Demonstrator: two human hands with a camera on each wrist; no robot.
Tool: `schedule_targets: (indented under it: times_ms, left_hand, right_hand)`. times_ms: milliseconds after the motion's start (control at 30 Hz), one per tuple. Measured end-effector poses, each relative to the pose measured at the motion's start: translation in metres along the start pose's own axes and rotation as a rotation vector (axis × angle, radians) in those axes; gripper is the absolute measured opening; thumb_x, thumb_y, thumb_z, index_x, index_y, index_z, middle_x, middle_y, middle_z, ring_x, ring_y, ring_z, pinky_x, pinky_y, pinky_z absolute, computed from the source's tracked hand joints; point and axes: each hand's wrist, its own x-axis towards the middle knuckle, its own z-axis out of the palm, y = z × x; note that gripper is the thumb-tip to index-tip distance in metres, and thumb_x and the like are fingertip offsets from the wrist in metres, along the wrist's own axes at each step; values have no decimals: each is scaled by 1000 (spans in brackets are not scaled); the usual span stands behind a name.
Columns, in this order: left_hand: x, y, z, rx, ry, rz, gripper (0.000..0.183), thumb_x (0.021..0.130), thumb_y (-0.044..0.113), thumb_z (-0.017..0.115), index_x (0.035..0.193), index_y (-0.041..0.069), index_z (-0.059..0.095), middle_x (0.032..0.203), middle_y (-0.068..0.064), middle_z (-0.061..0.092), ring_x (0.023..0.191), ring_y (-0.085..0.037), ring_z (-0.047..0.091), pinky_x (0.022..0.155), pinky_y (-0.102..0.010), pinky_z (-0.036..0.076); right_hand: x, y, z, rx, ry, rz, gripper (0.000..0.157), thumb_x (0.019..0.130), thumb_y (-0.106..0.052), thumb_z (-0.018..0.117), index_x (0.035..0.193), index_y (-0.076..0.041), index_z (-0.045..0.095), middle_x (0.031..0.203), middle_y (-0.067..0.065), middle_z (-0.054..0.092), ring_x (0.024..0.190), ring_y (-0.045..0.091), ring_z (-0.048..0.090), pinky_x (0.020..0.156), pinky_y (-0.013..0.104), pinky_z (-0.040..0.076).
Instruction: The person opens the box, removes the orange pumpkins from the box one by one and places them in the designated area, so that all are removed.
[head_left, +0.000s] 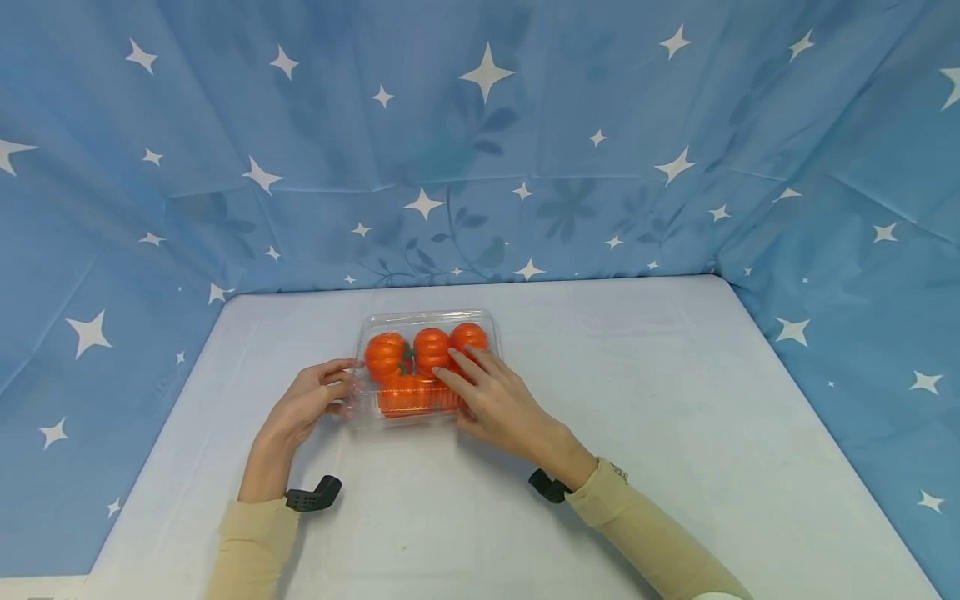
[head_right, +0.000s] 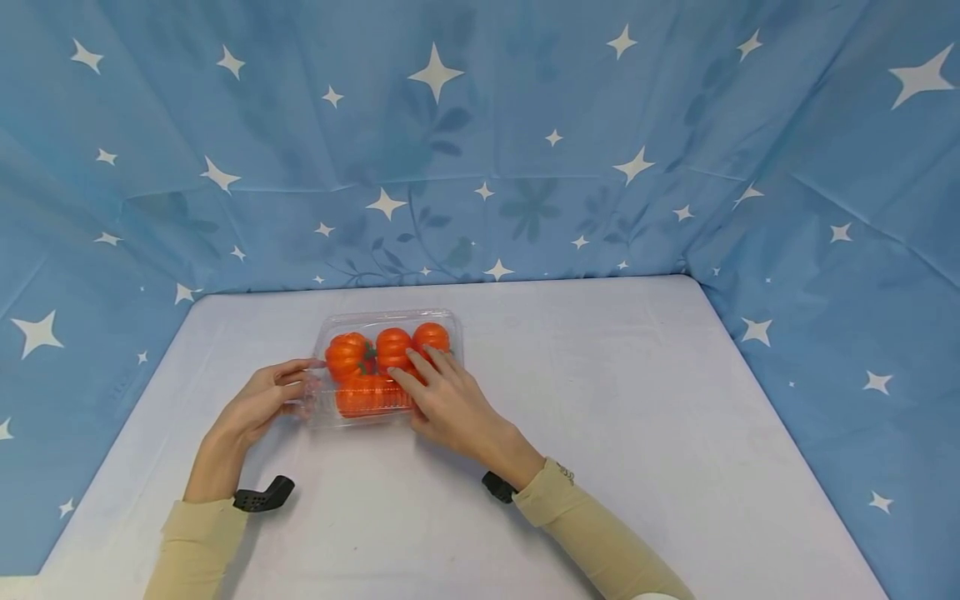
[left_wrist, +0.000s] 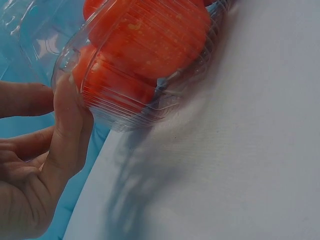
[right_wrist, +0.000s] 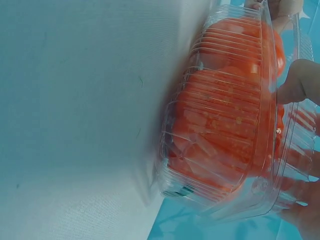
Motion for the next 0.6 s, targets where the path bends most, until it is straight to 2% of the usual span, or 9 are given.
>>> schedule_targets:
  times_ms: [167,267,433,600]
  left_hand:
    - [-1,0,-1,-14,2,-6,54,102,3,50,153,-8,35,113,-15,63,78,-12,63,69,-28,60]
    - [-2,0,-3,-22,4,-2,55,101,2,49,153,-9,34,110,-14,62,78,-12,62,67,-29,61]
    - [-3,-1,-5,-28,12,2,55,100,0,49,153,-10,35,109,-15,62,76,-12,62,67,-29,61]
    - [-2,-2,-7,-25,14,-6,56,101,2,49,154,-9,34,115,-18,60,78,-11,61,67,-28,61]
  right_hand:
    - [0,0,0,-31,-13,41,63,83,-18,80,142,-10,58,148,26,53,135,50,52,113,59,44]
    - [0,0,0,-63,-27,120,68,84,-26,81,143,-4,55,150,32,47,134,56,48,113,62,41]
    - [-1,1,-2,-82,-94,273,87,83,-42,82,147,4,44,149,42,41,135,61,45,114,63,40]
    - [-2,4,-2,-43,-125,316,91,84,-44,81,149,5,40,147,43,43,134,60,47,112,62,42]
